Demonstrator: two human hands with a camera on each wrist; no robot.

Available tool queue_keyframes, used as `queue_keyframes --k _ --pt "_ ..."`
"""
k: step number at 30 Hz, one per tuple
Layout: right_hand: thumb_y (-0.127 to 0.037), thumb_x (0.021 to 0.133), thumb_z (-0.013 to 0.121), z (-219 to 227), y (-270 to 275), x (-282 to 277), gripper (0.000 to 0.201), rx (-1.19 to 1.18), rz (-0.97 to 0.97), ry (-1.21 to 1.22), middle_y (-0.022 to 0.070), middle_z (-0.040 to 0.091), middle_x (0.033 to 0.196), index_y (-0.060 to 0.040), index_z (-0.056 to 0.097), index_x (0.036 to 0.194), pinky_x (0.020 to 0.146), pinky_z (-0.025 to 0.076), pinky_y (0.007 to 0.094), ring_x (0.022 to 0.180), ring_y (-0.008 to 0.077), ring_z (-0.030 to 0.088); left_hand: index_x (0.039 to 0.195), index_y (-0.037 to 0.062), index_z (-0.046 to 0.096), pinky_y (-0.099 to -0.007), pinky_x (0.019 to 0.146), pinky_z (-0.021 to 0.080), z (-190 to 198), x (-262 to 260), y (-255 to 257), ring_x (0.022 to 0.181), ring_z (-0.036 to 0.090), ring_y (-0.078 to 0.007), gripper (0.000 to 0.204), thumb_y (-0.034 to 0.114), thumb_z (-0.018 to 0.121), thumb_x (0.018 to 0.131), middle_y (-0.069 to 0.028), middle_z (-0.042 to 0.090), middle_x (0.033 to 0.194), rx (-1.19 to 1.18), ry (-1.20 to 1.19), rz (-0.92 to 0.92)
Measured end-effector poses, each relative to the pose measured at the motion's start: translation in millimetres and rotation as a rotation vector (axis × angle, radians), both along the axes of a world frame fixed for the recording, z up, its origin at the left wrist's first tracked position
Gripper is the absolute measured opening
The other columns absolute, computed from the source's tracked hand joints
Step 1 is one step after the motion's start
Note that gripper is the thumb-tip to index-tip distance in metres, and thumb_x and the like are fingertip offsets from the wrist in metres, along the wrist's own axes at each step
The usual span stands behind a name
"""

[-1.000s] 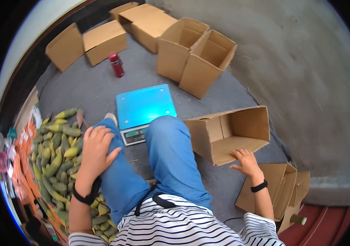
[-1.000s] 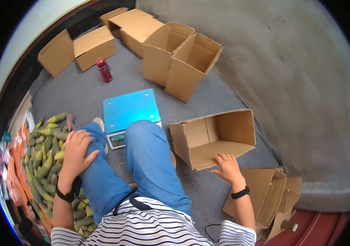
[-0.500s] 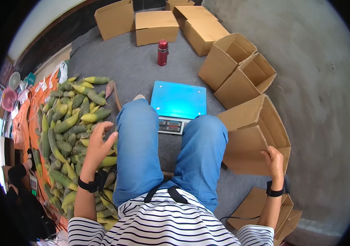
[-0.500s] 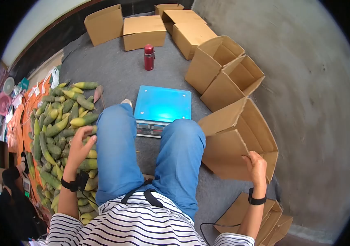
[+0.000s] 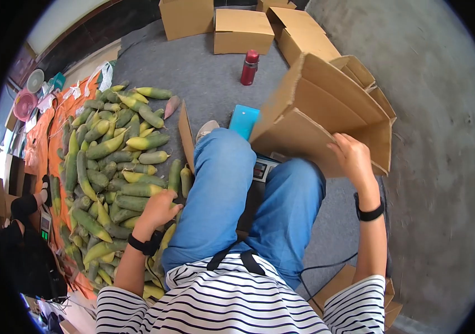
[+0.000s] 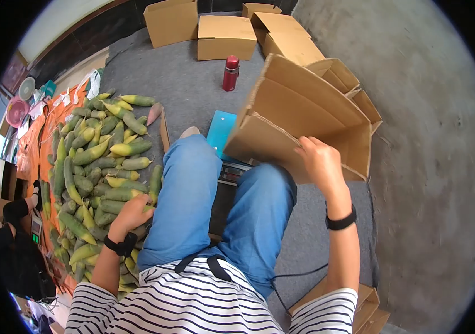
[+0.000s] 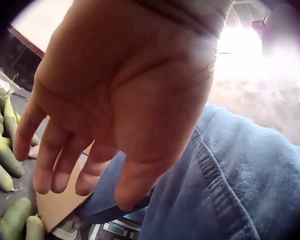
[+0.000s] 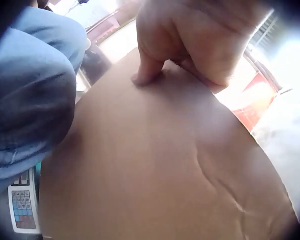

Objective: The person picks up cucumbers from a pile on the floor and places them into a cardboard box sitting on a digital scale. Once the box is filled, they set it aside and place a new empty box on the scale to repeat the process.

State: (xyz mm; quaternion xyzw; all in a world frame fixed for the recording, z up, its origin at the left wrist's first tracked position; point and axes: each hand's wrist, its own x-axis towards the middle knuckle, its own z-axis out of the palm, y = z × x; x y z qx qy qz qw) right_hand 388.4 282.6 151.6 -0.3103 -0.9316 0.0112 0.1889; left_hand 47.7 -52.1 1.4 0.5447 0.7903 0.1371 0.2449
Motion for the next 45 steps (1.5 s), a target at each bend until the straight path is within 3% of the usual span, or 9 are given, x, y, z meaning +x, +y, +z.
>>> queue_keyframes --k 12,17,20,21,24,27,28,35,45 --pt "-0.022 0.085 0.066 -31.7 30.4 -111.6 0.022 -0.057 0.183 -0.176 0.0148 0.064 0.085 -0.0031 0.056 0.087 0.070 0.051 0.0438 0.082 0.0359 0.063 0.095 -0.0020 0.056 -0.0483 0.079 0.047 -20.6 -3.3 -35.0 0.092 0.059 -0.0421 0.034 0.025 0.070 0.081 -0.0229 0.061 0.095 -0.138 0.037 0.077" --pt "-0.020 0.088 0.064 12.9 -15.2 -121.9 0.025 -0.071 0.163 0.092 0.0131 0.066 0.093 -0.0042 0.059 0.108 0.075 0.052 0.0394 0.088 0.0298 0.065 0.103 0.0003 0.059 -0.0471 0.078 0.050 -48.3 -10.6 -55.7 0.091 0.062 -0.0385 0.037 0.029 0.069 0.081 -0.0193 0.062 0.094 -0.233 0.105 0.090" --pt "-0.020 0.092 0.062 80.6 -107.3 -111.7 0.020 -1.014 0.327 0.415 0.0097 0.065 0.086 0.0000 0.061 0.092 0.069 0.050 0.0302 0.080 0.0161 0.062 0.105 0.0005 0.061 -0.0466 0.081 0.050 -66.8 -14.9 -70.7 0.093 0.062 -0.0386 0.039 0.030 0.069 0.081 -0.0203 0.064 0.097 -0.204 0.073 0.136" --pt "-0.018 0.093 0.061 86.5 -137.2 -104.3 0.019 -1.347 0.566 0.607 0.0129 0.065 0.085 0.0000 0.061 0.088 0.066 0.049 0.0309 0.077 0.0190 0.062 0.104 0.0007 0.062 -0.0465 0.082 0.050 -73.0 -15.8 -74.4 0.094 0.062 -0.0386 0.039 0.031 0.070 0.081 -0.0210 0.064 0.099 -0.233 0.058 0.153" --pt "-0.024 0.096 0.058 77.9 -184.3 -102.1 0.030 -1.881 1.422 0.585 0.0227 0.065 0.091 0.0040 0.059 0.088 0.067 0.053 0.0410 0.077 0.0321 0.064 0.104 0.0009 0.062 -0.0463 0.084 0.050 -91.6 -19.5 -84.4 0.097 0.062 -0.0383 0.040 0.032 0.070 0.080 -0.0223 0.064 0.102 -0.286 0.042 0.171" --pt "-0.019 0.098 0.056 100.1 -232.9 -105.0 0.023 -2.254 1.516 0.794 0.0150 0.062 0.092 0.0020 0.061 0.091 0.064 0.050 0.0324 0.077 0.0235 0.061 0.104 0.0000 0.062 -0.0482 0.084 0.049 -108.0 -25.7 -85.2 0.099 0.060 -0.0396 0.040 0.030 0.071 0.079 -0.0221 0.064 0.102 -0.284 0.074 0.190" --pt "-0.020 0.100 0.053 99.1 -251.0 -104.9 0.024 -2.183 1.527 0.979 0.0136 0.061 0.093 0.0010 0.060 0.092 0.068 0.049 0.0333 0.080 0.0231 0.060 0.103 -0.0002 0.061 -0.0489 0.085 0.048 -108.8 -27.4 -81.3 0.100 0.059 -0.0395 0.039 0.028 0.071 0.079 -0.0213 0.063 0.103 -0.276 0.097 0.214" --pt "-0.021 0.101 0.047 104.9 -268.7 -121.7 0.026 -2.506 1.441 0.974 0.0152 0.057 0.093 0.0006 0.054 0.090 0.072 0.045 0.0334 0.084 0.0230 0.055 0.102 0.0052 0.061 -0.0479 0.095 0.038 -155.0 -57.7 -42.3 0.118 0.047 -0.0341 0.021 0.010 0.063 0.081 -0.0152 0.056 0.115 -0.293 0.406 0.246" --pt "-0.025 0.101 0.047 88.9 -239.0 -133.6 0.026 -2.540 1.404 1.076 0.0156 0.055 0.096 -0.0012 0.052 0.091 0.078 0.044 0.0344 0.090 0.0242 0.054 0.119 0.0107 0.058 -0.0596 0.106 0.029 -215.5 -95.9 -16.0 0.125 0.043 -0.0300 0.028 0.018 0.053 0.092 -0.0114 0.053 0.129 -0.565 0.564 -0.019"
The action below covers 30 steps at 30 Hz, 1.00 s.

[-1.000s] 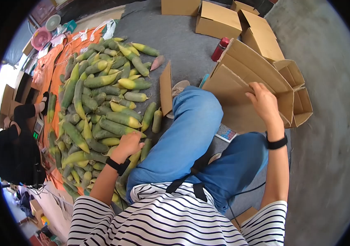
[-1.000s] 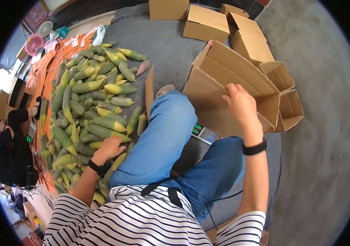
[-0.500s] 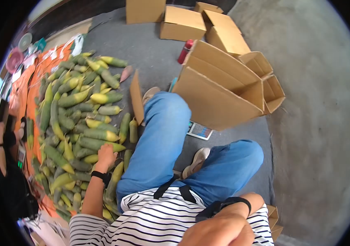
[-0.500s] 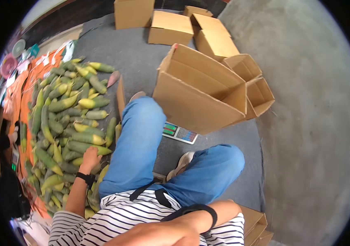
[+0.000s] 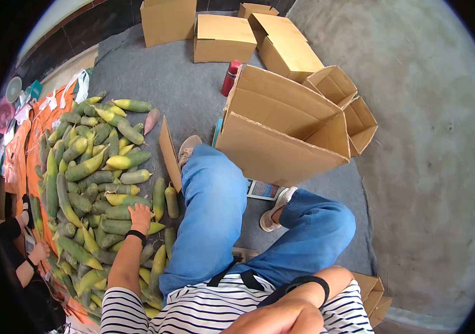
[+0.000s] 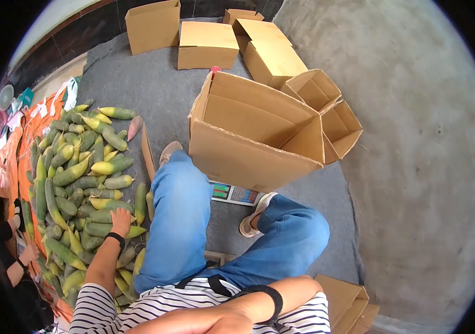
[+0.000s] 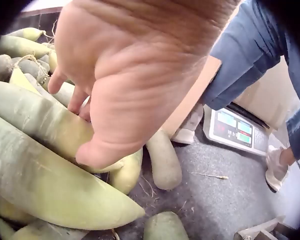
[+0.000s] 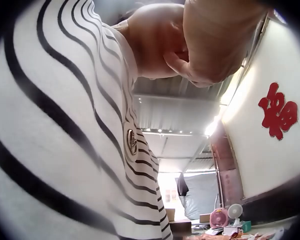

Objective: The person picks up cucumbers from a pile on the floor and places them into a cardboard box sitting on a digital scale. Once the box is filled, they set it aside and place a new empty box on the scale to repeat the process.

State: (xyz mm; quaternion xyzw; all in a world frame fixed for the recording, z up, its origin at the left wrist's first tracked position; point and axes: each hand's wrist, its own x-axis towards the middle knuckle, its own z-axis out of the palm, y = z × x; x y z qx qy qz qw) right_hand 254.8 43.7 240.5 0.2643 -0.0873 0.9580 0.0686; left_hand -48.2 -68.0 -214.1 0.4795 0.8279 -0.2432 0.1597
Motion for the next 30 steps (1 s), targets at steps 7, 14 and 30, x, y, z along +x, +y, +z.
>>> queue_keyframes --k 7,14,30 --pt "-0.022 0.097 0.057 -2.9 69.8 -2.4 0.025 0.281 -0.182 -0.034 0.0156 0.061 0.095 0.0028 0.061 0.093 0.072 0.049 0.0330 0.082 0.0234 0.060 0.118 0.0117 0.061 -0.0588 0.104 0.030 -20.2 -9.7 12.1 0.122 0.045 -0.0315 0.028 0.021 0.055 0.092 -0.0119 0.055 0.124 -0.128 -0.022 -0.051" --pt "-0.018 0.097 0.055 -4.6 181.0 24.6 0.022 1.251 -1.228 -0.834 0.0119 0.062 0.090 0.0001 0.058 0.085 0.075 0.048 0.0310 0.079 0.0201 0.060 0.109 0.0097 0.063 -0.0475 0.087 0.041 24.3 -12.4 14.7 0.107 0.049 -0.0302 0.035 0.014 0.067 0.074 -0.0118 0.055 0.111 0.087 -0.024 -0.199" --pt "-0.017 0.082 0.066 -127.5 251.9 47.7 0.018 2.680 -1.120 -1.134 0.0124 0.063 0.081 -0.0035 0.058 0.090 0.071 0.052 0.0407 0.081 0.0316 0.064 0.133 -0.0019 0.046 -0.0345 0.097 0.045 320.7 6.0 28.3 0.114 0.054 -0.0202 0.054 0.003 0.068 0.085 -0.0119 0.053 0.127 1.522 -0.649 0.365"
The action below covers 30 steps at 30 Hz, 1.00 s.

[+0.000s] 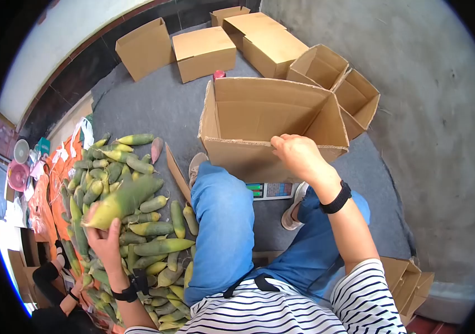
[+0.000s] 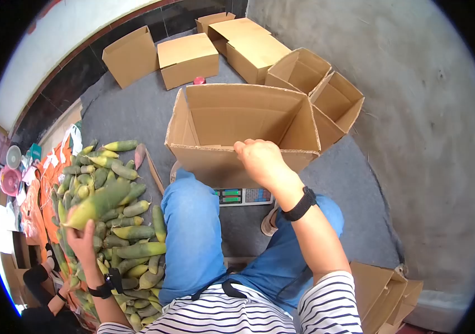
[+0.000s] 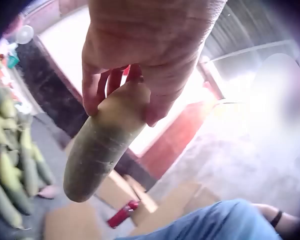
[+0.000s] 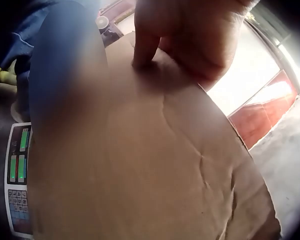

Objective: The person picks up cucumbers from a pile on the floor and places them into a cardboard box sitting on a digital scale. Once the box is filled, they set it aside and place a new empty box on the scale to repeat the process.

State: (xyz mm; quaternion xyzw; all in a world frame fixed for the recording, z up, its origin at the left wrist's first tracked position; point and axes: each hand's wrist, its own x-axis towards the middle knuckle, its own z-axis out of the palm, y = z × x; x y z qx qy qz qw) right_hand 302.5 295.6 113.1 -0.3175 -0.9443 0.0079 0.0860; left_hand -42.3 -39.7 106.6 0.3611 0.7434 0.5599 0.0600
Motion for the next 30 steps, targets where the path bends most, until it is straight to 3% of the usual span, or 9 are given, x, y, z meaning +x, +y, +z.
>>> queue_keyframes --k 4,7,10,13,15,18,21,25,30 --pt "-0.011 0.080 0.062 -5.2 -6.3 5.4 0.008 -0.007 0.031 0.097 0.0120 0.064 0.077 -0.0064 0.060 0.085 0.067 0.054 0.0408 0.078 0.0302 0.066 0.135 -0.0056 0.041 -0.0401 0.104 0.042 79.0 53.5 84.8 0.121 0.053 -0.0263 0.060 0.000 0.066 0.081 -0.0190 0.050 0.133 0.334 0.000 -0.220" --pt "-0.006 0.076 0.058 -6.7 -12.7 6.9 0.012 -0.002 0.022 0.126 0.0116 0.066 0.079 -0.0078 0.063 0.087 0.069 0.054 0.0411 0.078 0.0295 0.067 0.128 -0.0045 0.051 -0.0357 0.101 0.044 115.5 91.4 156.3 0.118 0.054 -0.0212 0.053 0.002 0.070 0.079 -0.0135 0.055 0.128 0.223 0.182 -0.477" --pt "-0.011 0.081 0.061 -9.2 -16.9 10.4 0.005 0.017 0.035 0.070 0.0089 0.064 0.075 -0.0083 0.061 0.086 0.067 0.053 0.0372 0.077 0.0273 0.066 0.119 -0.0006 0.058 -0.0322 0.084 0.053 106.5 121.0 225.6 0.103 0.063 -0.0204 0.051 0.016 0.080 0.075 -0.0132 0.060 0.120 0.093 0.418 -0.614" --pt "-0.009 0.079 0.060 -8.5 -20.6 13.1 0.005 0.005 0.042 0.095 0.0084 0.063 0.073 -0.0084 0.060 0.084 0.066 0.053 0.0372 0.074 0.0271 0.065 0.111 -0.0024 0.060 -0.0374 0.086 0.052 65.2 118.2 284.9 0.100 0.063 -0.0338 0.046 0.017 0.078 0.074 -0.0189 0.061 0.111 0.001 0.501 -0.776" --pt "-0.007 0.077 0.059 -5.4 -21.2 15.3 0.006 0.010 0.062 0.103 0.0080 0.061 0.071 -0.0083 0.059 0.083 0.065 0.053 0.0372 0.073 0.0270 0.065 0.107 -0.0020 0.058 -0.0388 0.084 0.051 48.1 115.5 304.7 0.098 0.061 -0.0361 0.044 0.018 0.078 0.073 -0.0195 0.061 0.107 -0.446 0.654 -0.869" --pt "-0.004 0.075 0.058 -5.5 -19.9 15.5 0.009 0.019 0.081 0.119 0.0085 0.061 0.071 -0.0081 0.058 0.083 0.065 0.053 0.0378 0.073 0.0276 0.065 0.100 -0.0037 0.058 -0.0420 0.084 0.049 23.9 113.3 318.7 0.096 0.058 -0.0418 0.043 0.018 0.078 0.070 -0.0240 0.060 0.104 -0.586 0.741 -0.967" --pt "-0.004 0.074 0.057 -1.7 -17.7 14.3 0.010 0.023 0.088 0.099 0.0108 0.063 0.074 -0.0075 0.058 0.083 0.065 0.055 0.0377 0.076 0.0282 0.066 0.101 -0.0045 0.060 -0.0415 0.081 0.050 19.1 111.9 327.3 0.092 0.061 -0.0398 0.032 0.019 0.069 0.081 -0.0227 0.064 0.100 -0.553 0.632 -1.058" --pt "-0.004 0.079 0.053 0.3 -19.3 12.5 0.011 -0.042 0.068 0.104 0.0132 0.065 0.078 -0.0071 0.060 0.087 0.065 0.054 0.0404 0.075 0.0308 0.067 0.106 -0.0025 0.061 -0.0315 0.080 0.050 43.0 90.1 290.3 0.089 0.065 -0.0203 0.021 0.015 0.058 0.093 -0.0124 0.066 0.094 -0.105 0.476 -0.797" --pt "-0.001 0.079 0.053 1.4 -17.7 15.2 0.012 -0.048 0.087 0.073 0.0142 0.064 0.080 -0.0062 0.058 0.089 0.066 0.053 0.0417 0.077 0.0333 0.066 0.107 0.0030 0.063 -0.0257 0.079 0.049 2.8 28.8 194.4 0.085 0.062 -0.0131 0.017 0.013 0.058 0.094 -0.0059 0.066 0.095 -0.226 0.242 -0.382"
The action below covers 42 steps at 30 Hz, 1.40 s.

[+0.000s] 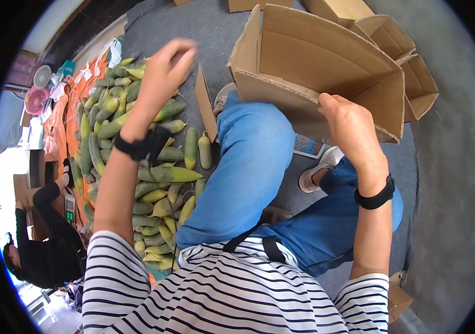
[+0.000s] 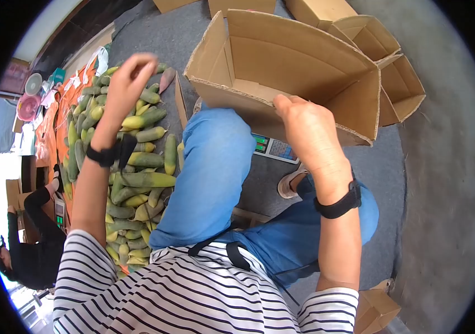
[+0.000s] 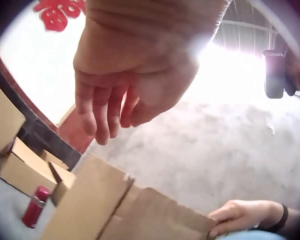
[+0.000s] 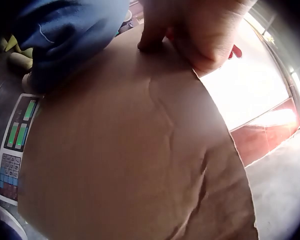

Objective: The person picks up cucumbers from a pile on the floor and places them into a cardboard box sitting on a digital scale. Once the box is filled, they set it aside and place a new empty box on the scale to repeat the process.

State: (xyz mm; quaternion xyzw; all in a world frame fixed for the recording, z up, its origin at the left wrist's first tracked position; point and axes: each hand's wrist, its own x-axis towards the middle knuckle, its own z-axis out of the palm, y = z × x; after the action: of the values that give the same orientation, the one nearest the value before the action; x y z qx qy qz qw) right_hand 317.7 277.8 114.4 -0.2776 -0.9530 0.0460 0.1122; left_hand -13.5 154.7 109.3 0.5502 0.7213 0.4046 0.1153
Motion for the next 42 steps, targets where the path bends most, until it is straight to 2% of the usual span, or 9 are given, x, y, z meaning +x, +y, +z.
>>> queue_keyframes --k 5,8,12,15,16,23,31,34,42 --pt "-0.012 0.088 0.059 4.6 4.9 -4.9 0.008 0.009 -0.042 -0.036 0.0132 0.063 0.080 -0.0056 0.055 0.087 0.065 0.052 0.0427 0.078 0.0333 0.065 0.101 0.0034 0.060 -0.0410 0.078 0.051 -142.4 -35.3 -133.0 0.091 0.061 -0.0371 0.022 0.016 0.062 0.083 -0.0171 0.063 0.098 -0.471 0.475 0.033" --pt "-0.013 0.087 0.059 4.0 3.2 -7.9 0.008 0.047 -0.064 -0.016 0.0136 0.063 0.079 -0.0058 0.055 0.086 0.065 0.052 0.0434 0.077 0.0337 0.064 0.099 0.0063 0.059 -0.0458 0.080 0.049 -223.2 -28.0 -204.4 0.098 0.059 -0.0323 0.020 0.012 0.062 0.080 -0.0134 0.061 0.099 -0.971 0.630 -0.074" --pt "-0.010 0.086 0.056 -4.4 5.9 -9.1 0.005 0.032 -0.067 0.010 0.0152 0.062 0.079 -0.0052 0.055 0.085 0.064 0.052 0.0444 0.076 0.0345 0.065 0.099 0.0098 0.059 -0.0488 0.081 0.047 -308.4 -36.8 -262.2 0.101 0.057 -0.0279 0.014 0.013 0.052 0.087 -0.0118 0.060 0.100 -0.902 0.742 -0.139" --pt "-0.008 0.085 0.056 -11.5 7.9 -2.6 0.005 0.056 -0.067 -0.005 0.0138 0.062 0.078 -0.0055 0.060 0.087 0.063 0.053 0.0399 0.071 0.0311 0.064 0.125 0.0109 0.053 -0.0482 0.091 0.044 -360.9 -56.1 -281.5 0.114 0.055 -0.0282 0.040 0.011 0.056 0.085 -0.0113 0.059 0.118 -0.869 0.652 -0.171" --pt "-0.006 0.082 0.055 -0.4 1.5 -2.0 0.006 -0.146 -0.149 0.065 0.0140 0.062 0.079 -0.0061 0.059 0.086 0.064 0.053 0.0409 0.075 0.0316 0.065 0.127 0.0114 0.051 -0.0497 0.093 0.042 -351.4 -47.4 -274.4 0.117 0.052 -0.0268 0.043 0.010 0.056 0.085 -0.0096 0.056 0.124 -0.910 0.717 -0.168" --pt "-0.004 0.078 0.055 -10.4 -0.4 1.9 0.008 0.022 -0.116 0.082 0.0121 0.063 0.078 -0.0048 0.058 0.086 0.067 0.053 0.0401 0.080 0.0310 0.066 0.110 0.0095 0.050 -0.0461 0.085 0.042 -336.2 -28.6 -254.0 0.105 0.051 -0.0308 0.028 0.010 0.060 0.084 -0.0102 0.051 0.108 -1.017 0.864 -0.201" --pt "-0.006 0.078 0.058 -13.5 2.6 -1.7 0.008 0.030 -0.115 0.086 0.0119 0.064 0.077 -0.0042 0.059 0.086 0.065 0.053 0.0401 0.078 0.0308 0.067 0.115 0.0040 0.047 -0.0474 0.087 0.043 -245.5 -2.8 -229.5 0.107 0.049 -0.0373 0.060 0.016 0.080 0.066 -0.0156 0.049 0.112 -0.863 0.546 -0.009" --pt "-0.006 0.079 0.058 -10.1 0.8 0.9 0.010 -0.002 -0.113 0.082 0.0130 0.065 0.079 -0.0038 0.060 0.088 0.067 0.053 0.0405 0.079 0.0312 0.067 0.123 -0.0033 0.048 -0.0463 0.093 0.043 -225.1 -10.6 -233.1 0.107 0.053 -0.0403 0.061 0.019 0.078 0.075 -0.0215 0.054 0.119 -0.389 0.234 0.203" --pt "-0.005 0.079 0.058 -14.7 2.0 -1.3 0.009 -0.031 -0.031 0.173 0.0146 0.066 0.081 -0.0033 0.061 0.087 0.069 0.053 0.0422 0.081 0.0325 0.067 0.114 -0.0099 0.058 -0.0370 0.090 0.047 -8.5 19.6 -135.0 0.098 0.061 -0.0239 0.042 0.015 0.074 0.084 -0.0158 0.064 0.111 0.067 0.163 0.418"
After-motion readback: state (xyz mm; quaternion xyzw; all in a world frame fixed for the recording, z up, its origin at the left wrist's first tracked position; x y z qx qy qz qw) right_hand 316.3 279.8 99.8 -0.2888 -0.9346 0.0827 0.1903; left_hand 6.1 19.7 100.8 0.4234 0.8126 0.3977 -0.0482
